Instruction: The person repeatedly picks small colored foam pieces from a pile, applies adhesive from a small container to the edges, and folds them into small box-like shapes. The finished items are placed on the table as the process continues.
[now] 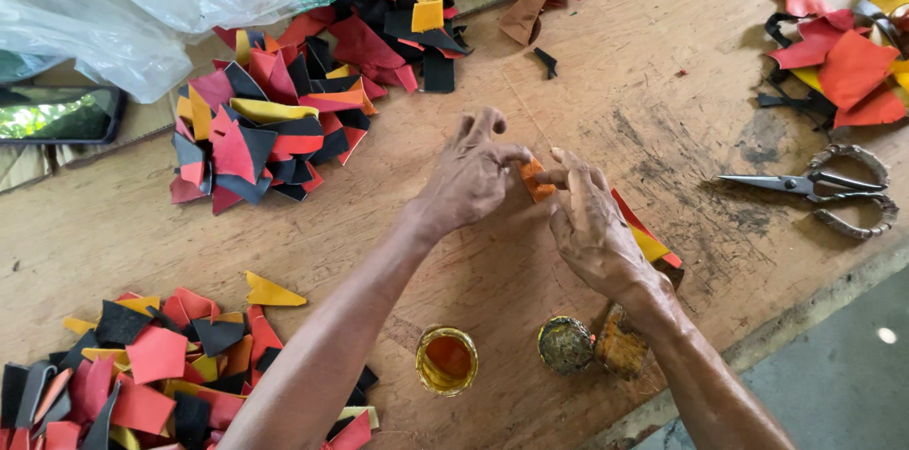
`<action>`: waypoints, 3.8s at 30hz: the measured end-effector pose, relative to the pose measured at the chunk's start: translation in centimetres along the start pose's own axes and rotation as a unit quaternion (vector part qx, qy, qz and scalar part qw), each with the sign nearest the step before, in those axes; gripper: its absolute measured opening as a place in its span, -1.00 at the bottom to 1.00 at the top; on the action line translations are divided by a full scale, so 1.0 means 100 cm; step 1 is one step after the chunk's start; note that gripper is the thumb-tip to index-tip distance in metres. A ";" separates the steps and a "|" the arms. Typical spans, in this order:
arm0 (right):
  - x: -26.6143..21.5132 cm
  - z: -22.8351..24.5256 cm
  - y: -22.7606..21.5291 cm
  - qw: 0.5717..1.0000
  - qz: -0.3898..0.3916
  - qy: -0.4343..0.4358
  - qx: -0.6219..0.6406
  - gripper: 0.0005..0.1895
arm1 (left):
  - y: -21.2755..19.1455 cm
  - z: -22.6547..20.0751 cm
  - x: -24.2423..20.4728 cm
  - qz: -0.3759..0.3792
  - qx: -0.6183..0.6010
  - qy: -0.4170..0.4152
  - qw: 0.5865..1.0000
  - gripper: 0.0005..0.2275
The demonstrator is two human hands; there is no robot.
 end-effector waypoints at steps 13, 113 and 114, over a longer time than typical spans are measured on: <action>-0.003 0.000 0.004 0.998 0.027 0.044 0.026 -0.17 | -0.004 -0.008 -0.006 0.034 0.011 -0.007 0.999 -0.72; -0.093 0.189 0.050 0.981 0.126 -0.145 -0.023 -0.47 | -0.221 0.037 -0.323 -0.249 0.178 -0.371 0.877 -0.74; -0.093 0.189 0.052 0.980 0.129 -0.146 -0.028 -0.47 | -0.204 0.048 -0.323 -0.208 0.118 -0.393 0.888 -0.79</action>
Point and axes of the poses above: each hand's wrist, its own x-axis towards the middle knuckle, its own y-axis out of the palm, z = x × y, the point moved 10 cm from there along x, towards the middle knuckle, and after that the axes turned 10 degrees about x, right-handed, at the moved point
